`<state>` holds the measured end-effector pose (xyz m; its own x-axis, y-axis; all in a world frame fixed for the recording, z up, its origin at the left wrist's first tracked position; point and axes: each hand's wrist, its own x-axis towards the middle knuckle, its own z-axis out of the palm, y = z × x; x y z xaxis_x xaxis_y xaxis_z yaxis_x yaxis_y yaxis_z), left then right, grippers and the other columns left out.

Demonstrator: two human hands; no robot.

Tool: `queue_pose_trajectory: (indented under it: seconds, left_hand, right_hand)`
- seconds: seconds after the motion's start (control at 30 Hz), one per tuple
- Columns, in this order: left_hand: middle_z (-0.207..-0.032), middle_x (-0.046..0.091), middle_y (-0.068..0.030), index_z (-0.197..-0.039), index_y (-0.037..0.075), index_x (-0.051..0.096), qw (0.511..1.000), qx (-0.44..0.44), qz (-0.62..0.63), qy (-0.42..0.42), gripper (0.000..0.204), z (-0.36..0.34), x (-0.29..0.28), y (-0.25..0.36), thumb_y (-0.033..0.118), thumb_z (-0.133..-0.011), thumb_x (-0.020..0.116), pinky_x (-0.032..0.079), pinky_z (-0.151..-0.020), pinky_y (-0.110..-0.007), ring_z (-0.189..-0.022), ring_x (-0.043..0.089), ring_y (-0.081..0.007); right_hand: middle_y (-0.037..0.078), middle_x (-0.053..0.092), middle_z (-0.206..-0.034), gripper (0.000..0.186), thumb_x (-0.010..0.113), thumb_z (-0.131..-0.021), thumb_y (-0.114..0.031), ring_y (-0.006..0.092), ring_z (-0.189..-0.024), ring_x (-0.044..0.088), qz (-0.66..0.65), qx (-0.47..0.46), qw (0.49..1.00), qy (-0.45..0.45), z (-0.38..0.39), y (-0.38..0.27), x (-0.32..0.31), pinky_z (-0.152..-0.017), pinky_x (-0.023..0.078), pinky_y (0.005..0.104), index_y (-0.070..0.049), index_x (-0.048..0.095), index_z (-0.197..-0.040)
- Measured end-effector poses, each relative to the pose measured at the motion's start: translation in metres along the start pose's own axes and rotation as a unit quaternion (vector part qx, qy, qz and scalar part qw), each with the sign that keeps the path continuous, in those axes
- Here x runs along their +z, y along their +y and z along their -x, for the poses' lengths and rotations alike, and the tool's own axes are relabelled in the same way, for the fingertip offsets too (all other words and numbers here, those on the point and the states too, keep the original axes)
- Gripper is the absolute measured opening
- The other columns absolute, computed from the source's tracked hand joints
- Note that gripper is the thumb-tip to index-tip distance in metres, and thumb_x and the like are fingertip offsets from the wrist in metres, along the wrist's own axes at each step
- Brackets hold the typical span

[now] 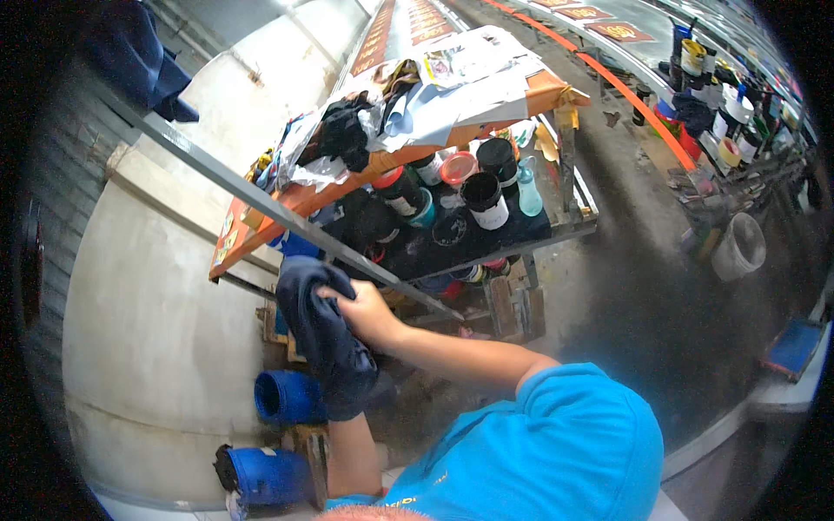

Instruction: The person picks up a blue screen printing frame and applies clear adhesive tape along the edges of a design on the mesh. They smooth the tape down and continue taping the frame.

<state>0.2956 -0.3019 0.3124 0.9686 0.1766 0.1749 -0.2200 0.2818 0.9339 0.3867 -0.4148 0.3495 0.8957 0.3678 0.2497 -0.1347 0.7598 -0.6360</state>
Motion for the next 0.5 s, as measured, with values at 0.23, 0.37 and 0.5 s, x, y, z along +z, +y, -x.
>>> queue_pose_trajectory:
  seconds: [0.23,0.37,0.5]
  left_hand:
    - [-0.141,0.054,-0.0129,-0.147,0.007,0.045,0.997,-0.050,0.060,0.017,0.070,0.039,0.008,0.001,0.062,-0.104,0.039,0.038,-0.114,-0.046,-0.130,0.053,-0.0274]
    - [-0.139,0.057,-0.0130,-0.146,0.007,0.047,0.990,0.040,0.116,0.068,0.072,-0.023,-0.021,0.006,0.063,-0.104,0.038,0.039,-0.113,-0.045,-0.128,0.054,-0.0268]
    - [-0.141,0.056,-0.0137,-0.149,0.007,0.045,0.946,-0.092,0.274,-0.148,0.072,-0.017,-0.044,0.036,0.063,-0.104,0.037,0.038,-0.114,-0.045,-0.129,0.053,-0.0286]
  right_hand:
    - [0.007,0.070,-0.109,0.025,0.061,-0.103,-0.018,0.0146,-0.104,0.064,0.137,-0.115,0.984,0.009,-0.020,-0.007,-0.019,-0.092,0.053,0.0340,0.002,0.063,-0.119]
    - [0.023,0.056,-0.137,0.031,0.060,-0.100,-0.014,0.0330,-0.128,0.054,0.258,0.000,0.957,-0.136,0.049,0.075,-0.009,-0.108,0.042,0.0401,0.002,0.059,-0.125]
    - [0.028,0.055,-0.127,0.052,0.052,-0.098,-0.041,0.0432,-0.126,0.047,0.479,-0.067,0.784,-0.390,0.039,0.051,-0.019,-0.111,0.028,0.0510,0.004,0.061,-0.123]
